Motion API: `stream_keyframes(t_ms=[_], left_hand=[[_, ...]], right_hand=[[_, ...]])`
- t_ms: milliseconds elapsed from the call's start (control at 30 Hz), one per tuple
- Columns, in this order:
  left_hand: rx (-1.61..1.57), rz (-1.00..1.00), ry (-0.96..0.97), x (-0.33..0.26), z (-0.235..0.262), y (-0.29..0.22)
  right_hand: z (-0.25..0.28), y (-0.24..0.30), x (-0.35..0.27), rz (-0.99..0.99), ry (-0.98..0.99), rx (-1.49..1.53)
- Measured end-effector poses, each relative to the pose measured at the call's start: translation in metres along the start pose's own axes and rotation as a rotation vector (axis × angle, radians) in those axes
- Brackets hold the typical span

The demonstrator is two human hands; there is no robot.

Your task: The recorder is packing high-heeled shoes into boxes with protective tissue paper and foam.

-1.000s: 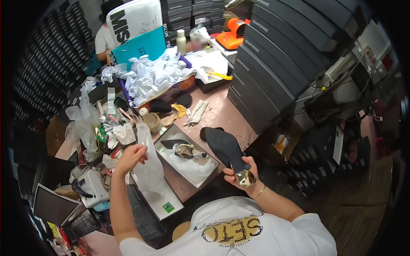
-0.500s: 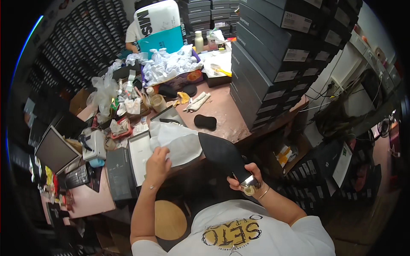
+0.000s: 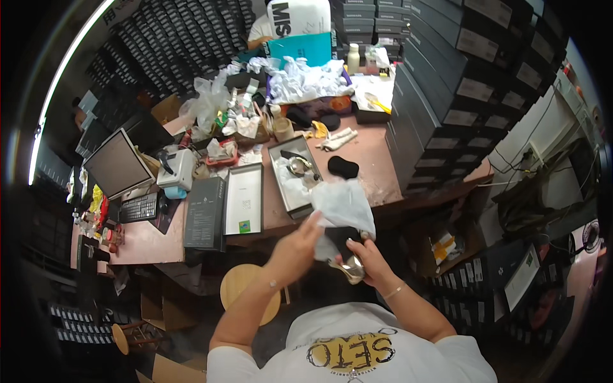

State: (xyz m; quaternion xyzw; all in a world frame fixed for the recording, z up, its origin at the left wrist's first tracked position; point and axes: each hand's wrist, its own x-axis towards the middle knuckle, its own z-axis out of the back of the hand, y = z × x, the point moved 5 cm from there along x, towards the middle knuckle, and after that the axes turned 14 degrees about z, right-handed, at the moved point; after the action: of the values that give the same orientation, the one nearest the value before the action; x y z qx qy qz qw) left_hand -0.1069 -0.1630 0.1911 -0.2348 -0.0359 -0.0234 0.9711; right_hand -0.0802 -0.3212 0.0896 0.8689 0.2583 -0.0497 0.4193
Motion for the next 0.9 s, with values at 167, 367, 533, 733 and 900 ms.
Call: stream_keyframes(t_ms=[167,367,533,733,900], left_hand=[[-0.113,-0.305,0.038,-0.025,0.001,-0.055],[-0.401,-0.316,0.247,-0.025,-0.028,-0.042],[-0.625,-0.534,0.52,0.011,-0.01,-0.023],[-2.092,0.61,0.278,0.054,-0.032,0.17],[-2.273,0.894,-0.029,0.095,-0.046,0.258]], right_hand=[[-0.012,-0.011,0.035,0.371,0.243,0.271],[-0.042,0.002,0.077,0.197,0.227,0.18],[-0.059,0.009,0.099,0.22,0.159,0.145],[-0.126,-0.031,0.161,0.292,0.15,0.135],[-0.141,-0.099,0.19,0.138,0.118,-0.003]])
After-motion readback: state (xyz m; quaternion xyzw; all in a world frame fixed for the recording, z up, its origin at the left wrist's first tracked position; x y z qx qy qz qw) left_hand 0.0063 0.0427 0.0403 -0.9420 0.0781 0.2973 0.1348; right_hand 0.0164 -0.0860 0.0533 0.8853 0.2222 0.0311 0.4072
